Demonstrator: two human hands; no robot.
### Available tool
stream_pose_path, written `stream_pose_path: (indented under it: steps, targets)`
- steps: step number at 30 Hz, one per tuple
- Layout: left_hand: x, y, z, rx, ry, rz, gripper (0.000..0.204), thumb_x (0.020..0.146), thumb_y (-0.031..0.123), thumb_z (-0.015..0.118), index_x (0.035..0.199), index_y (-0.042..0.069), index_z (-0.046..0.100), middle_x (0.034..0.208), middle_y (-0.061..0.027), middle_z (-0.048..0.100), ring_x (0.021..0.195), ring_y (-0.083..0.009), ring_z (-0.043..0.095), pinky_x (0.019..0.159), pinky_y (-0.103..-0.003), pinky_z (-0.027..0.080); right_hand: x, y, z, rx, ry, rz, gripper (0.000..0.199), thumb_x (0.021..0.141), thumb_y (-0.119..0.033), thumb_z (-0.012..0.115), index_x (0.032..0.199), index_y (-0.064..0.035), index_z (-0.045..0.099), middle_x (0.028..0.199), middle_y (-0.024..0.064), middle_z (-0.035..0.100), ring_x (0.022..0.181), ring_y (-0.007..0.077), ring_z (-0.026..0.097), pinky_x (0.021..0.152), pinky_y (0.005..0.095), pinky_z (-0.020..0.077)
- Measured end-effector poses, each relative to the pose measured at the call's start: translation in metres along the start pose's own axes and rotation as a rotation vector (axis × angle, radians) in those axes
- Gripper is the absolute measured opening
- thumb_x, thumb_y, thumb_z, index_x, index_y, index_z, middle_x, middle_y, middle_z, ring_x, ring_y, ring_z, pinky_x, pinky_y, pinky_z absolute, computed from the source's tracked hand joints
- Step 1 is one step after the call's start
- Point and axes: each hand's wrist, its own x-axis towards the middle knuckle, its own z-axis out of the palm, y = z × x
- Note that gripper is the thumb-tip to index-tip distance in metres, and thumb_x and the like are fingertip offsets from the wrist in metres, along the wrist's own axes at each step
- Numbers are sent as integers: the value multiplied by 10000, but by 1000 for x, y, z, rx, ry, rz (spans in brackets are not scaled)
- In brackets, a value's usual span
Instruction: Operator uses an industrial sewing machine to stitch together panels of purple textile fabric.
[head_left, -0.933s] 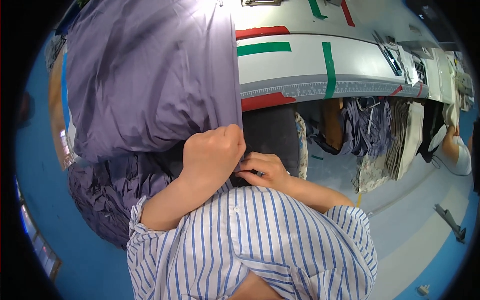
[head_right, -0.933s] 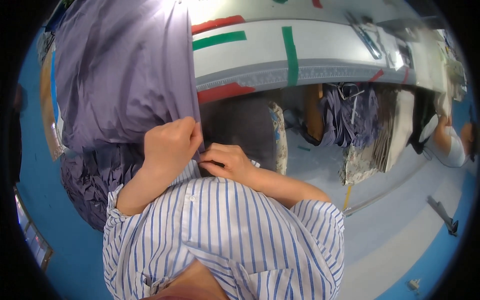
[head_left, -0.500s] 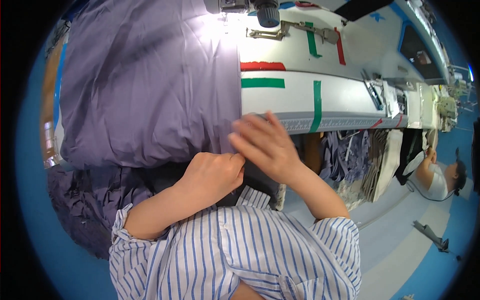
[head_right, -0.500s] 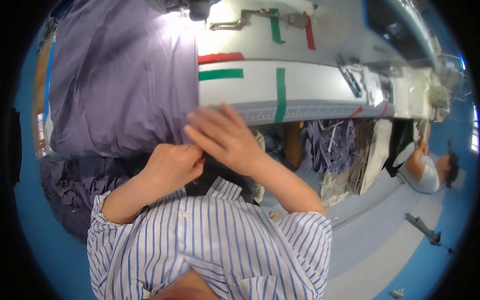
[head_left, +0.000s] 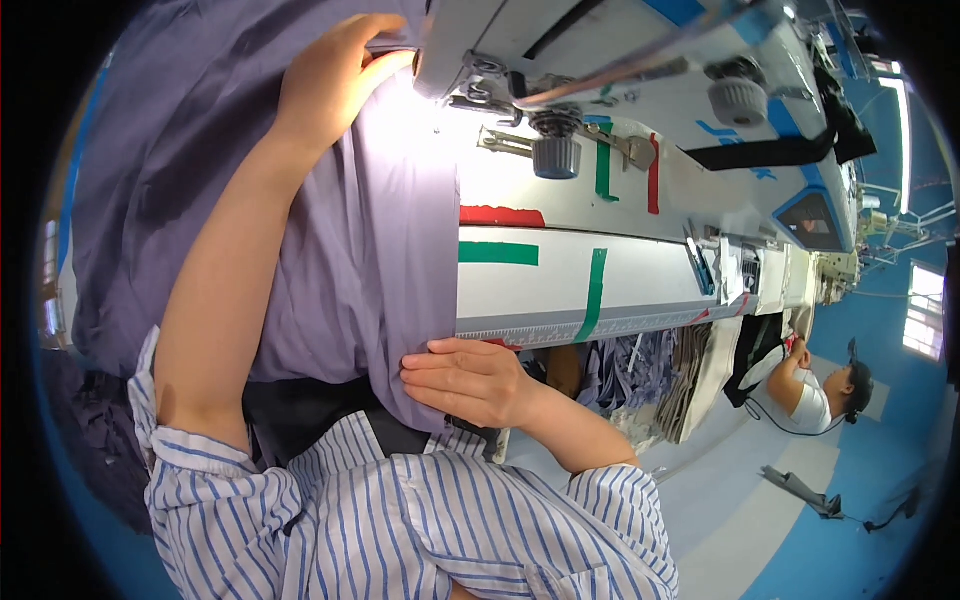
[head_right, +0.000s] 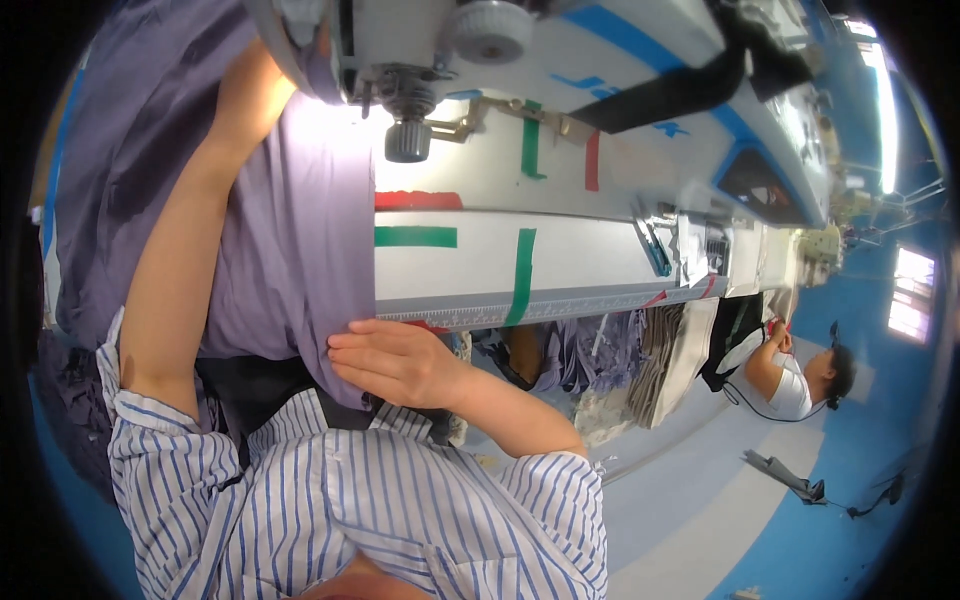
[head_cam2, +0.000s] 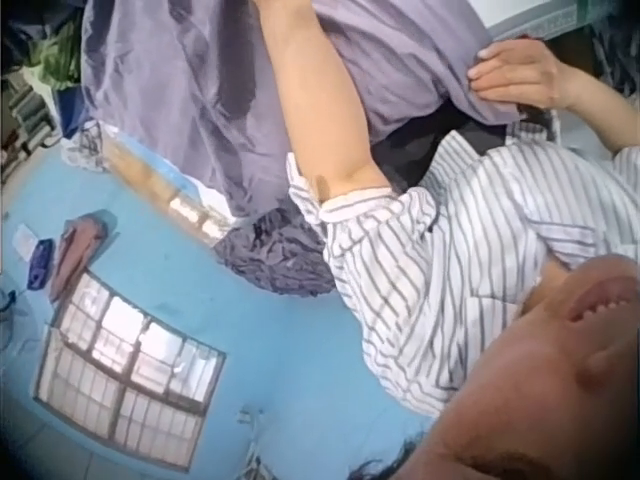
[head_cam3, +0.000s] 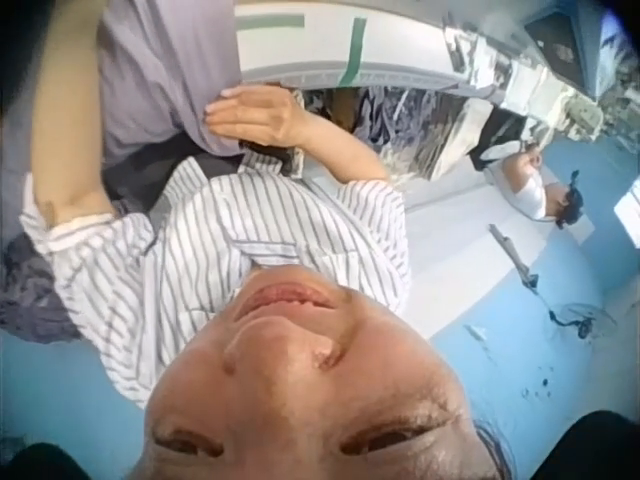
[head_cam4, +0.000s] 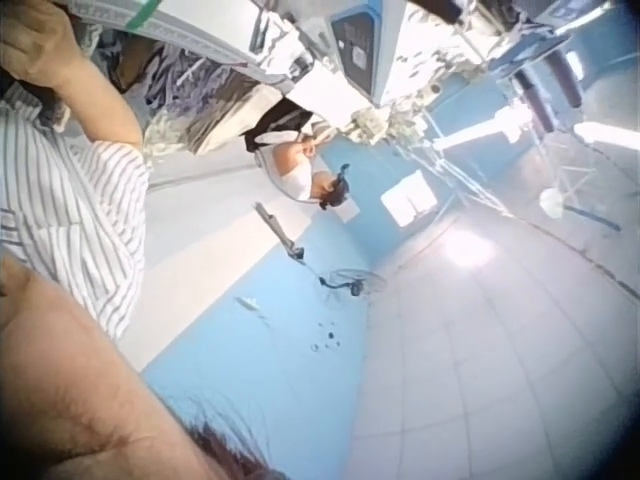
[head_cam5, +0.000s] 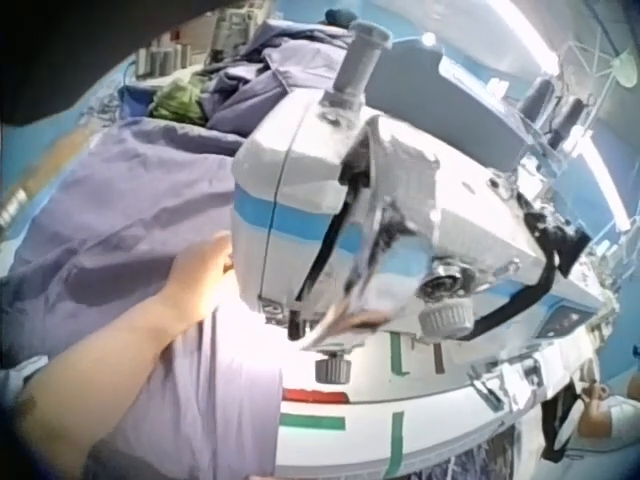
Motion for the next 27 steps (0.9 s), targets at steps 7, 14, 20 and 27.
stream_pose_path:
  steps: [7, 14, 20, 27]
  targets:
    - [17, -24, 3, 266, -63, 3, 172, 841, 166, 552, 867, 9, 618, 851, -205, 659, 845, -400, 623, 693, -440, 488, 10, 3, -6, 79, -6, 54, 216, 725, -67, 634, 924, 2, 687, 995, 121, 681, 980, 242, 658, 882, 379, 540]
    - [28, -27, 3, 262, 26, 135, 146, 803, 154, 608, 861, 22, 629, 838, -191, 667, 829, -375, 638, 678, -420, 498, 24, 9, -17, 133, -42, 97, 224, 717, -63, 651, 932, -11, 686, 1014, 97, 677, 994, 223, 655, 877, 370, 543]
    - [51, -1, -11, 158, -68, -147, 251, 753, 266, 700, 820, 28, 662, 854, -180, 659, 825, -345, 632, 708, -402, 490, 43, 20, -30, 109, -121, 127, 205, 740, -118, 659, 932, -57, 697, 976, 75, 697, 983, 196, 669, 870, 337, 543]
    - [76, 10, -17, 128, 2, -166, 315, 698, 345, 776, 689, 45, 680, 780, -144, 657, 742, -314, 634, 671, -394, 487, 58, 39, -41, 92, -185, 90, 191, 733, -110, 654, 913, -64, 699, 968, 58, 697, 968, 194, 672, 870, 336, 542]
